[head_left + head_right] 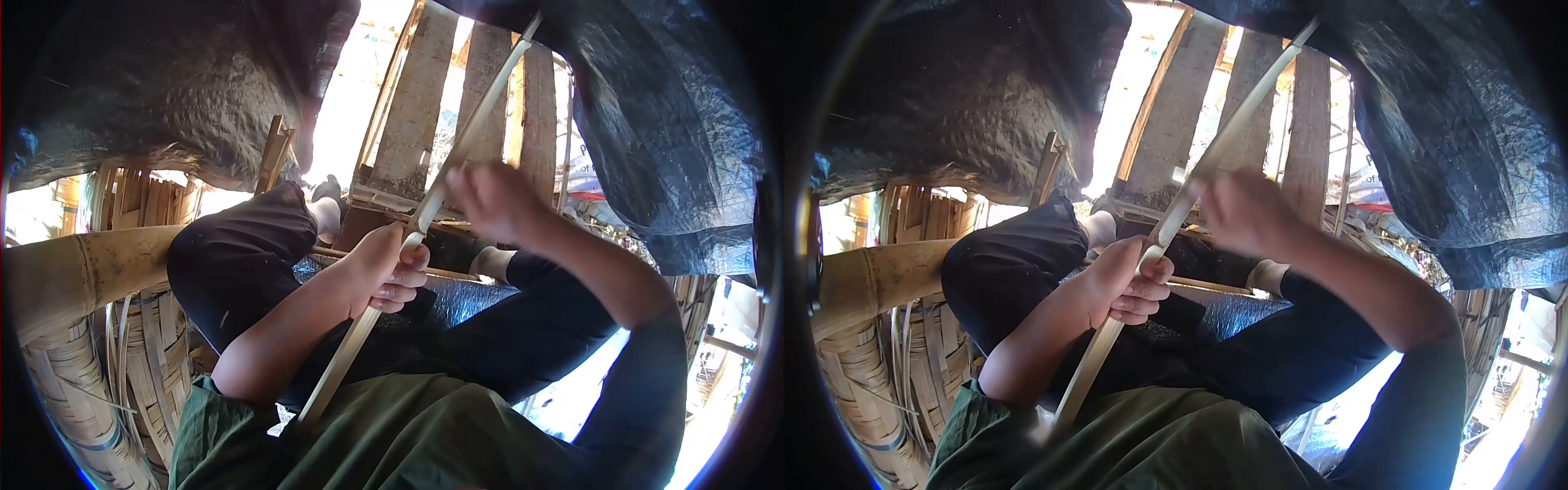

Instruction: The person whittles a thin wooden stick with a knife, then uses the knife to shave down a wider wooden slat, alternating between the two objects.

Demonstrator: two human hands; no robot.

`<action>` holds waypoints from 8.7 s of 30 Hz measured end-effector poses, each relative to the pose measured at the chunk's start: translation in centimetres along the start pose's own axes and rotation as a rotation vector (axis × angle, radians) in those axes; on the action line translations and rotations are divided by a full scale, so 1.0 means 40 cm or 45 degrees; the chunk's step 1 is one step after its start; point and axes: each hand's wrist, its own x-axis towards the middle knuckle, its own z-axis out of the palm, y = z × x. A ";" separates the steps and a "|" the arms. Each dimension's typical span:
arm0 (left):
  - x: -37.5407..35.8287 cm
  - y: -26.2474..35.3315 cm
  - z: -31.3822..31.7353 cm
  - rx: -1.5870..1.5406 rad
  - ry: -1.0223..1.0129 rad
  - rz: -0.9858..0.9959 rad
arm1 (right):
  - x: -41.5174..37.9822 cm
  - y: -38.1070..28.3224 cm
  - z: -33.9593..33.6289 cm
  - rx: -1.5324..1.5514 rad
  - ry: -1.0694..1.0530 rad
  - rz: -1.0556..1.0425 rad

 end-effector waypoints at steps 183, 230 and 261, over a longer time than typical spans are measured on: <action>0.063 0.018 0.054 0.345 0.322 0.413 | -0.002 0.065 -0.049 0.697 -0.208 0.371; 0.096 -0.005 0.008 1.161 0.738 0.847 | -0.010 0.012 0.071 -0.013 0.512 -0.041; 0.062 0.026 0.030 0.325 0.652 0.464 | 0.065 0.048 0.035 -0.109 0.332 0.058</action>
